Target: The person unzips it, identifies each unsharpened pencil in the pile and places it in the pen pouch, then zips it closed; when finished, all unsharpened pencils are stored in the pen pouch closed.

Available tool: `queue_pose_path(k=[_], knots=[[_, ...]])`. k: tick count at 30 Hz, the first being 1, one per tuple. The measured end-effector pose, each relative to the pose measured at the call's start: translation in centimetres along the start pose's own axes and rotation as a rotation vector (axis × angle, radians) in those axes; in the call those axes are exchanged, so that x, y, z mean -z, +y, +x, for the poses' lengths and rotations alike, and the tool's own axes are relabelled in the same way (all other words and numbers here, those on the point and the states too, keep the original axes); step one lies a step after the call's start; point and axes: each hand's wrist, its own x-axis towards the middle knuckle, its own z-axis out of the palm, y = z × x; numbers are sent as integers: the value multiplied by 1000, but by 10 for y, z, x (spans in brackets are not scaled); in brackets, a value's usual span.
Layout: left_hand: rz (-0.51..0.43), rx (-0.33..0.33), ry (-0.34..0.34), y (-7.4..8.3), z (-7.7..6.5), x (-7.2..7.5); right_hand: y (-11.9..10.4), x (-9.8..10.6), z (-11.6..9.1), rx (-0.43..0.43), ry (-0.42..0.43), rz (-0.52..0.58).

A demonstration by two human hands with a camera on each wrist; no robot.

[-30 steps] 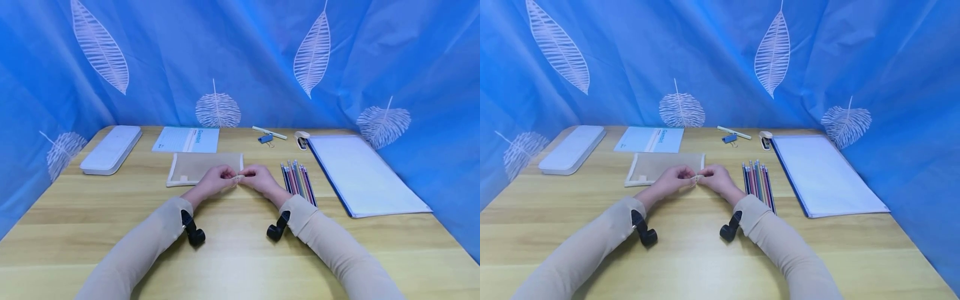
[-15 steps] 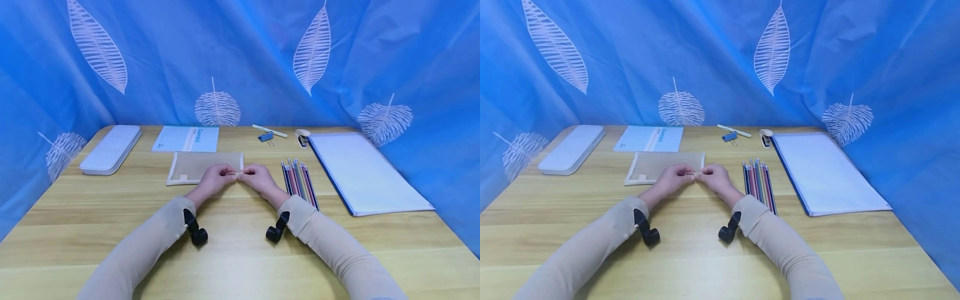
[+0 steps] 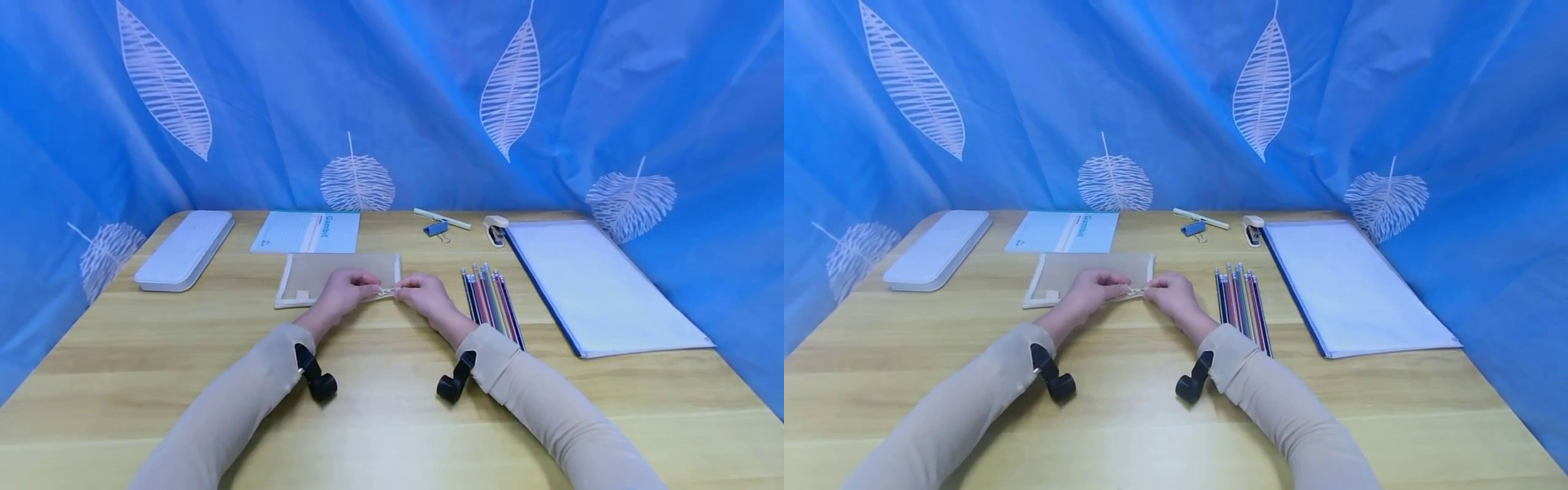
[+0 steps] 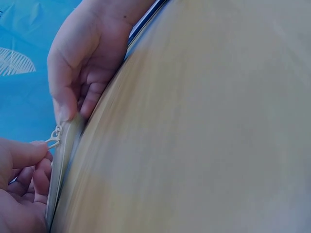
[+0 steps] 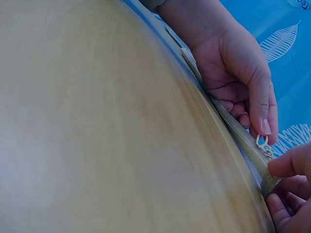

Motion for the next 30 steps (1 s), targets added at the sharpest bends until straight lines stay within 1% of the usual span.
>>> queue_pose_path(k=[5, 8, 11, 18, 23, 25, 30], knots=[[21, 16, 3, -3, -1, 7, 1, 0, -1, -7, 25, -15], [29, 18, -7, -5, -2, 11, 1, 1, -2, -8, 43, -20], [43, 24, -7, -9, -3, 18, 3, 0, -3, -3, 52, -19], [142, 7, -11, -15, -9, 47, 1, -4, 0, 29, 71, -39], [199, 8, -13, -17, -14, 66, -1, -3, 1, 21, 72, -33], [218, -6, -11, -18, -16, 73, -1, -2, 2, 13, 71, -28], [283, -30, 10, -27, -21, 92, -1, -2, 3, -17, 49, -37]])
